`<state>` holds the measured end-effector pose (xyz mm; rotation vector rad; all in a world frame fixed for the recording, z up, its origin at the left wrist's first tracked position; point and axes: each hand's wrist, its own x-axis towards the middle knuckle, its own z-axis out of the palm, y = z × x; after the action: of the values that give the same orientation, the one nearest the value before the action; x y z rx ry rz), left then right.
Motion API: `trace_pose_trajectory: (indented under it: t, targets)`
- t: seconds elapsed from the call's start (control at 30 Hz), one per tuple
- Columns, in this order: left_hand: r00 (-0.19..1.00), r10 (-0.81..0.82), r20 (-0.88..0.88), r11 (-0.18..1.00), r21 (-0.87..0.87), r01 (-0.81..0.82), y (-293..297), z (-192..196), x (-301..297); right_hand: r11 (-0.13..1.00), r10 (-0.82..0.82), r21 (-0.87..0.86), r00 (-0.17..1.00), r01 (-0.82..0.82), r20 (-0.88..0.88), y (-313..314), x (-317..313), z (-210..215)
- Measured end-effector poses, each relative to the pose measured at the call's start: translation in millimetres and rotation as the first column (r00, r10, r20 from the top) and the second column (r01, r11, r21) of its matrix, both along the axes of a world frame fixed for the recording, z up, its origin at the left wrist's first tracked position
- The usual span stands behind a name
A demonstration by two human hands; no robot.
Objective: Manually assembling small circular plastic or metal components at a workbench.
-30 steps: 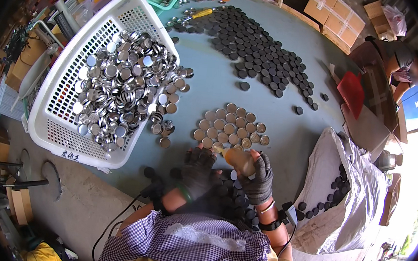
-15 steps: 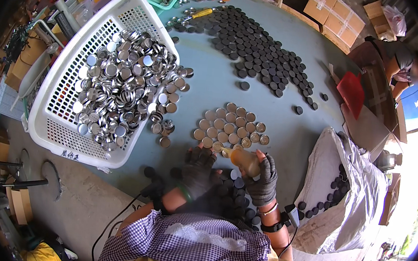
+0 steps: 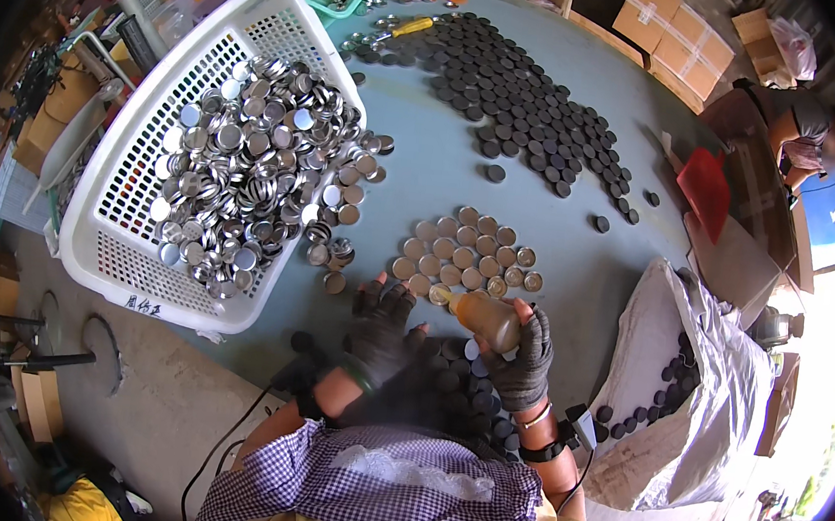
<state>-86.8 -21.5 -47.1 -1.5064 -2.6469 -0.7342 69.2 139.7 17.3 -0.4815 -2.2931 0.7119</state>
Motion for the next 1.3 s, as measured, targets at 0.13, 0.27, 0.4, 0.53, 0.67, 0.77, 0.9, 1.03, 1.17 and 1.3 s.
trace_pose_trajectory:
  t: [0.13, 0.27, 0.4, 0.53, 0.67, 0.77, 0.9, 1.03, 1.17, 1.3]
  targets:
    - [1.0, -0.025, 0.011, 1.0, 0.017, 0.025, -2.1, 3.5, -0.5, 0.999, 0.012, 0.043, 1.0, -0.011, -0.016, -1.8, -13.8, 1.5]
    - [0.999, -0.045, 0.027, 0.998, 0.037, 0.044, -2.8, 10.1, -0.1, 0.999, 0.035, 0.02, 0.999, -0.035, 0.01, -1.4, -20.3, -2.5]
    - [0.999, -0.048, 0.022, 0.998, 0.046, 0.047, -3.9, 5.4, -1.0, 0.998, 0.054, 0.045, 0.999, -0.054, 0.003, -0.6, -25.8, -3.4]
    - [0.998, -0.054, 0.01, 0.998, 0.043, 0.054, -4.2, 2.9, -0.8, 0.999, 0.041, 0.01, 0.999, -0.041, 0.031, -1.9, -23.2, -0.8]
    - [0.999, -0.052, 0.012, 0.998, 0.022, 0.052, -3.8, 3.0, -0.8, 0.998, 0.057, 0.025, 0.998, -0.058, 0.041, -0.4, -19.3, 0.3]
    - [0.999, -0.046, 0.017, 0.999, 0.028, 0.046, -4.1, 0.6, -0.6, 0.998, 0.056, 0.028, 0.997, -0.057, 0.051, -1.2, -16.6, 0.2]
    - [0.999, -0.047, 0.027, 0.998, 0.029, 0.047, -3.9, 1.5, -0.8, 0.998, 0.058, 0.019, 0.997, -0.059, 0.06, -2.2, -13.6, 0.4]
    - [0.999, -0.039, 0.03, 0.999, 0.015, 0.038, -3.8, 2.8, -0.6, 0.997, 0.073, 0.007, 0.996, -0.074, 0.05, -4.8, -13.1, 2.5]
    - [0.999, -0.036, 0.031, 0.999, -0.012, 0.037, -3.8, 2.5, -1.3, 0.996, 0.088, -0.012, 0.995, -0.087, 0.047, -7.5, -14.2, 2.1]
    - [0.998, -0.028, 0.057, 0.999, -0.029, 0.03, -2.8, 8.8, -1.9, 0.995, 0.104, -0.015, 0.993, -0.103, 0.054, -8.7, -16.9, 2.5]
